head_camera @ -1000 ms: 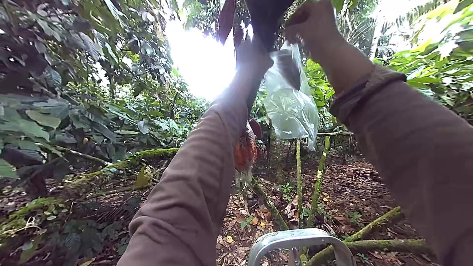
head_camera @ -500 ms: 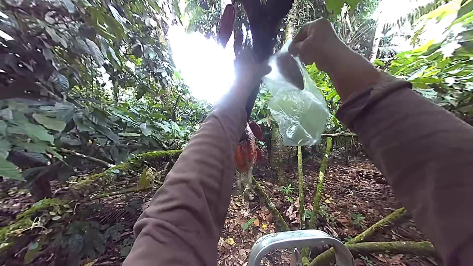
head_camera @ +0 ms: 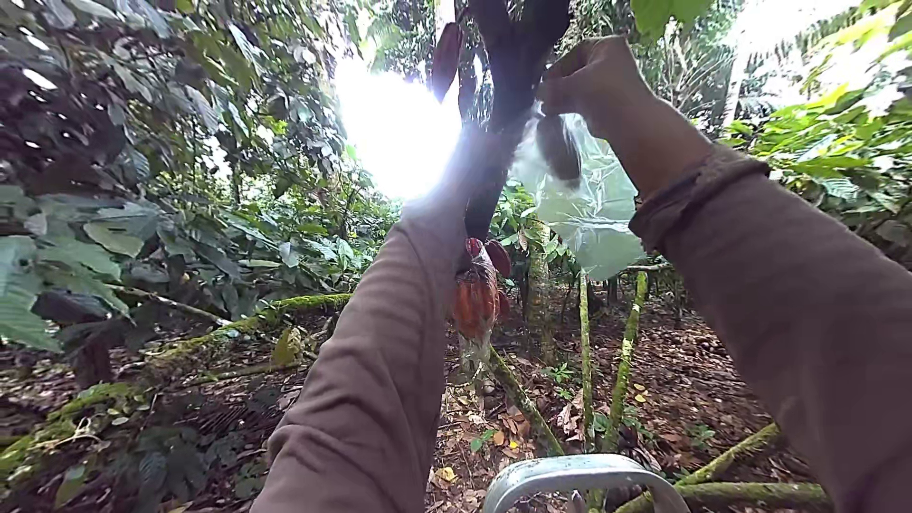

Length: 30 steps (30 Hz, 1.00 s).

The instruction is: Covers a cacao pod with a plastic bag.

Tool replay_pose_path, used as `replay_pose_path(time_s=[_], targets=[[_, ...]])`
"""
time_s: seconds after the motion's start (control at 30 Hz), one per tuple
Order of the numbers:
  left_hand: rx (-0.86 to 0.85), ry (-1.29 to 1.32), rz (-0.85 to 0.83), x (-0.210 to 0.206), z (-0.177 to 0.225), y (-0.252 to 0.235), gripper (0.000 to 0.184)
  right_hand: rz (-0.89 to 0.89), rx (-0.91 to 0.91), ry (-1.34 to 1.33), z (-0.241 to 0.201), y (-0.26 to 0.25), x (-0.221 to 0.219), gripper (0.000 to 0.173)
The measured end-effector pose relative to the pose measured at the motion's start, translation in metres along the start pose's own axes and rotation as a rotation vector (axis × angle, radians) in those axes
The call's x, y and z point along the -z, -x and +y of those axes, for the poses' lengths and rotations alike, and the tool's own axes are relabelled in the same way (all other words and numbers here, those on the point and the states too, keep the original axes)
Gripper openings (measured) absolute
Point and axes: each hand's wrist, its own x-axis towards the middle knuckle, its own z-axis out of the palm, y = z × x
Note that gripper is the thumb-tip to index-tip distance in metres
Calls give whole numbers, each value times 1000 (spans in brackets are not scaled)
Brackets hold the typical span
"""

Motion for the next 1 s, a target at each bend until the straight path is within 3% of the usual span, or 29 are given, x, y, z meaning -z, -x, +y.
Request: replay_pose_path(time_s=[0.07, 0.17, 0.3, 0.4, 0.5, 0.6, 0.67, 0.8, 1.0], targets=[[63, 334, -119, 5, 3, 8, 20, -5, 41, 158, 0, -1, 0, 35], [59, 645, 29, -24, 25, 58, 8, -8, 123, 320, -4, 3, -1, 32], [-73, 862, 184, -42, 29, 57, 8, -48, 273, 440, -5, 15, -2, 24], [-196, 966, 162, -49, 27, 49, 7, -90, 318, 478, -6, 18, 0, 22], [-303, 847, 52, -52, 25, 43, 9, -124, 319, 393, -4, 17, 6, 23], [-299, 329, -68, -50, 24, 34, 39, -129, 255, 155, 0, 15, 5, 26], [-231, 156, -86, -51, 25, 31, 53, -114, 186, 52, -1, 17, 4, 29], [-140, 187, -13, -52, 34, 36, 65, -107, 81, -58, -6, 21, 4, 33], [-77, 355, -9, -51, 45, 38, 60, -155, 114, -45, -4, 22, 8, 32]])
